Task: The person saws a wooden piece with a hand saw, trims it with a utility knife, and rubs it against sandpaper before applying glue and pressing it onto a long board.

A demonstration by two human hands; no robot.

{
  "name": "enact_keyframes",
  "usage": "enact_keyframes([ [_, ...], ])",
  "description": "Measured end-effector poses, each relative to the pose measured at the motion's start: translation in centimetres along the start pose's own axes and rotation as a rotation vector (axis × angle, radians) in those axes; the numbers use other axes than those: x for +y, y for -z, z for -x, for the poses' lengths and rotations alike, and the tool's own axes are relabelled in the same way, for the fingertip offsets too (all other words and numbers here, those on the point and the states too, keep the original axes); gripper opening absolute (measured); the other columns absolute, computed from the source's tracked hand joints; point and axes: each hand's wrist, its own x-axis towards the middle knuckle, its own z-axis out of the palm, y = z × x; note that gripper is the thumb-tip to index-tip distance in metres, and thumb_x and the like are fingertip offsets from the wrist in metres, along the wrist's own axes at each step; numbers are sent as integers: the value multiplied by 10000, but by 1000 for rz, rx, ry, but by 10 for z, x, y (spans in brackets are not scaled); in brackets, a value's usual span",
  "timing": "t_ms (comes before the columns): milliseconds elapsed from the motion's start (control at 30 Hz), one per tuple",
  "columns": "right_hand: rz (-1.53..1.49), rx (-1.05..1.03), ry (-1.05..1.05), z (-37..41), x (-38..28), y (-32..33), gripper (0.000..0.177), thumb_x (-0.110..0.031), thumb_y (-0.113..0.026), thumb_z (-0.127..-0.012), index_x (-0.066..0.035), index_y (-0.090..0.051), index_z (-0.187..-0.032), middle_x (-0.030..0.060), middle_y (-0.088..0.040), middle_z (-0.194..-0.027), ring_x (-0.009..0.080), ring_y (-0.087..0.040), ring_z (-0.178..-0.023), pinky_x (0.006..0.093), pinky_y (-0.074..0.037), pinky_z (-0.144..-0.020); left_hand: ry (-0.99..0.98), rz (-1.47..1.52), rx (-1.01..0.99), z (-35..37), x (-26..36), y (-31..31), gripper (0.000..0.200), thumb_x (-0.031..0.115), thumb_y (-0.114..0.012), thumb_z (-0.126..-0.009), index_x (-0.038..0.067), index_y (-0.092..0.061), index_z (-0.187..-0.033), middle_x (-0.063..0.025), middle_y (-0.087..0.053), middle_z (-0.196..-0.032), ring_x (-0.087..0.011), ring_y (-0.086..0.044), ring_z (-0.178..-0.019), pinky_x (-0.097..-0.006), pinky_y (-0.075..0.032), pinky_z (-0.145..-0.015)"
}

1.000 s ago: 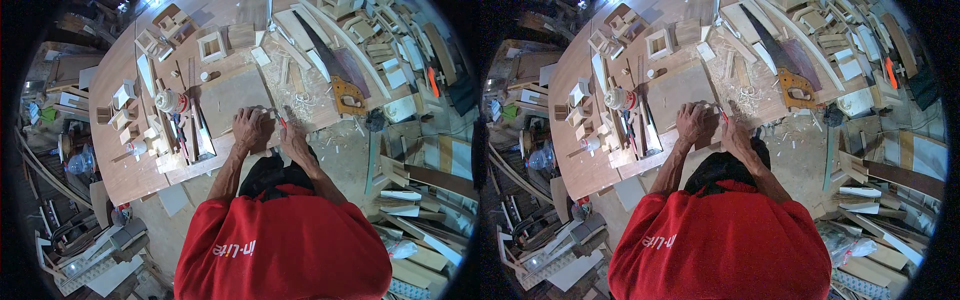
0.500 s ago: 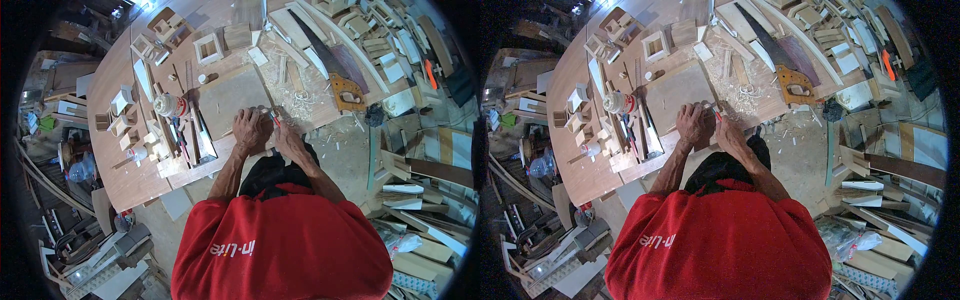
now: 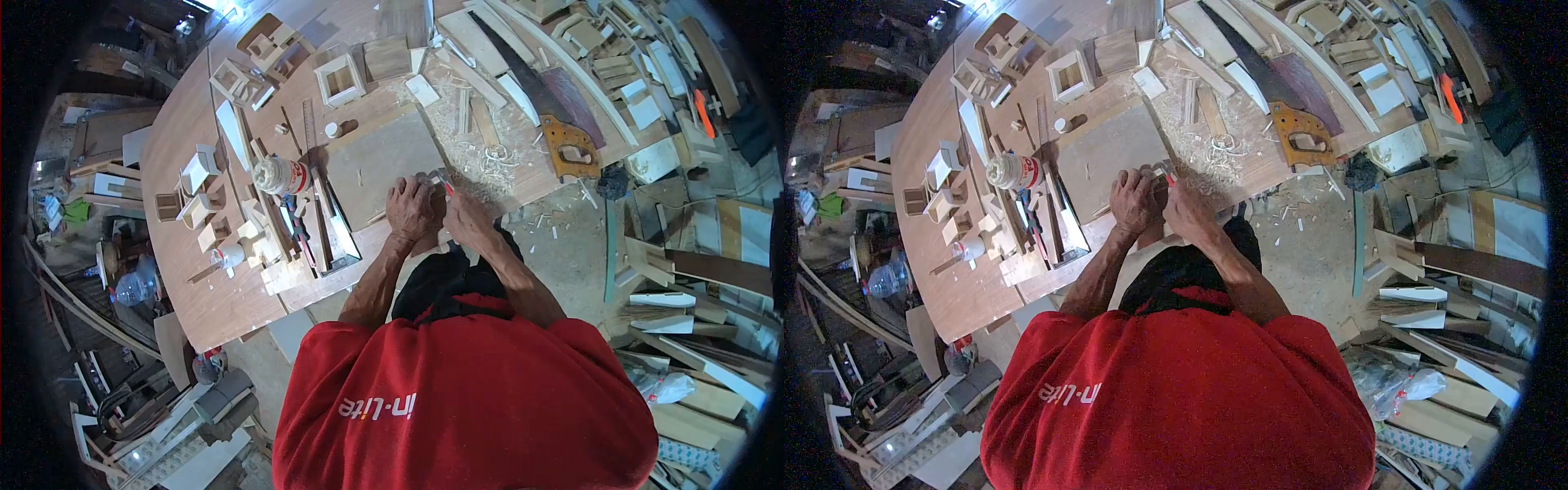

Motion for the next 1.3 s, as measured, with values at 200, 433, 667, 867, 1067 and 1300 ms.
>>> enact_keyframes([
  [200,23,-32,-113,12,-14,10,224,-144,-483,-888,77,-492,-919,300,-601,-735,472,-616,-705,515,-492,-636,-39,-11,33,3,2,-1,220,201,-592,-759,96,-633,-948,-78,-560,-961,-291,-503,-862,-415,-394,-680],
  [433,19,-21,-87,17,10,-11,246,-143,-492,-888,91,-506,-962,315,-611,-772,467,-626,-752,518,-490,-705,-8,-2,3,-1,2,5,303,194,-587,-722,82,-630,-1001,-91,-544,-957,-312,-500,-883,-424,-405,-707],
  [667,46,9,-154,22,-10,2,229,-141,-502,-882,79,-501,-947,292,-615,-737,453,-629,-734,517,-485,-655,-13,17,-3,1,4,5,295,150,-604,-726,74,-626,-1010,-93,-546,-955,-318,-499,-883,-417,-409,-717],
  [867,80,-20,-163,20,-15,5,206,-131,-502,-873,65,-488,-935,275,-619,-720,452,-628,-694,506,-490,-609,0,-3,-4,3,1,-1,323,178,-599,-715,63,-624,-1016,-97,-553,-972,-329,-496,-885,-422,-411,-718],
  [1067,18,-4,-111,21,-3,-11,259,-169,-468,-903,79,-503,-970,319,-591,-728,489,-600,-749,551,-454,-663,-86,68,-2,0,0,8,442,288,-592,-679,47,-627,-1049,-99,-559,-956,-334,-494,-873,-439,-400,-708],
  [1300,-12,-106,-282,16,-4,6,308,-229,-468,-920,70,-513,-978,305,-621,-849,459,-617,-846,507,-486,-730,-7,2,17,-1,2,1,226,195,-601,-753,103,-646,-954,-68,-569,-936,-293,-517,-852,-400,-401,-695],
])
